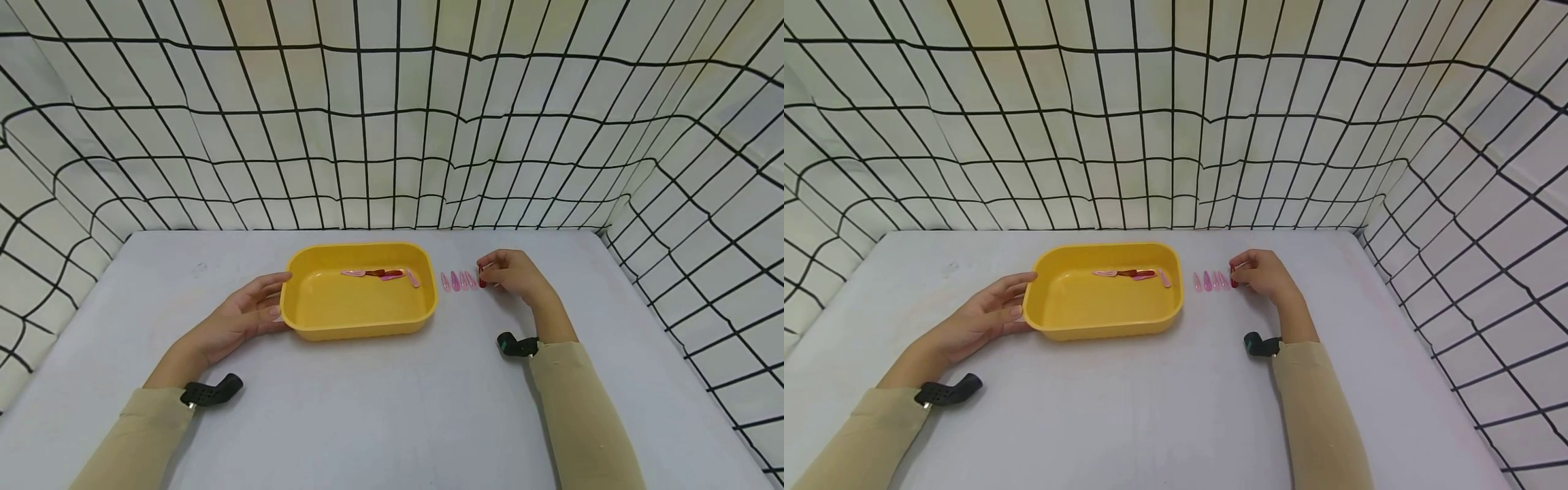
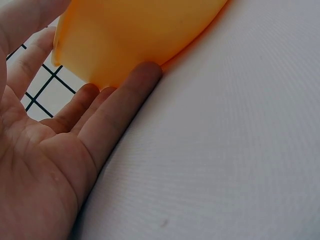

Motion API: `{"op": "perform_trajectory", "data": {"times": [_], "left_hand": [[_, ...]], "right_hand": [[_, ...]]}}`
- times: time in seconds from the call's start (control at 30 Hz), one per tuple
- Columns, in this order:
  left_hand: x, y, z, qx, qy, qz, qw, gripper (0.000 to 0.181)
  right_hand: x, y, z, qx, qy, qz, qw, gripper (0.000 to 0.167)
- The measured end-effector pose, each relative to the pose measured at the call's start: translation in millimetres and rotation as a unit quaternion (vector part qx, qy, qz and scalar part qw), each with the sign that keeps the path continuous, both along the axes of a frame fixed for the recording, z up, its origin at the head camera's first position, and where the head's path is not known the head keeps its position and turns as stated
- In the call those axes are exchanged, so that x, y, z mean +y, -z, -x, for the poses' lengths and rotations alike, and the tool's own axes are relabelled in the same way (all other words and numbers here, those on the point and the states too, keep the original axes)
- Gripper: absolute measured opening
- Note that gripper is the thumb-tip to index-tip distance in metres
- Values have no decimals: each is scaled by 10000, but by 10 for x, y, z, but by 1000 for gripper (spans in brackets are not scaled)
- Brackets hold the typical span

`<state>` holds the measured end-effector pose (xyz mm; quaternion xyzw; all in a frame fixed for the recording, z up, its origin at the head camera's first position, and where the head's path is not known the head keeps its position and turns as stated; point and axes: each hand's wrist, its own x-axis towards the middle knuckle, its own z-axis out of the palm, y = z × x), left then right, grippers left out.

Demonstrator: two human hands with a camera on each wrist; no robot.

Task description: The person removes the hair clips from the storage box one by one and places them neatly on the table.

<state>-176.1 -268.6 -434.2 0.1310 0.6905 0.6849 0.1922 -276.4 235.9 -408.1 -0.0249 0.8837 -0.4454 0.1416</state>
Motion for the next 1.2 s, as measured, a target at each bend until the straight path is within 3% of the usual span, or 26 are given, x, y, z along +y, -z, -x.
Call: {"op": "perform_trajectory", "data": {"times": [0.83,1.2], "left_hand": [[-19,18,9,147,172,-175,9996,59],[-11,19,9,71,107,-164,9998,60]], "right_hand": [[9,0,-8,-75,135,-216,9996,31],[-108,-181,-10,-314,-90,1102,9934,41]]}}
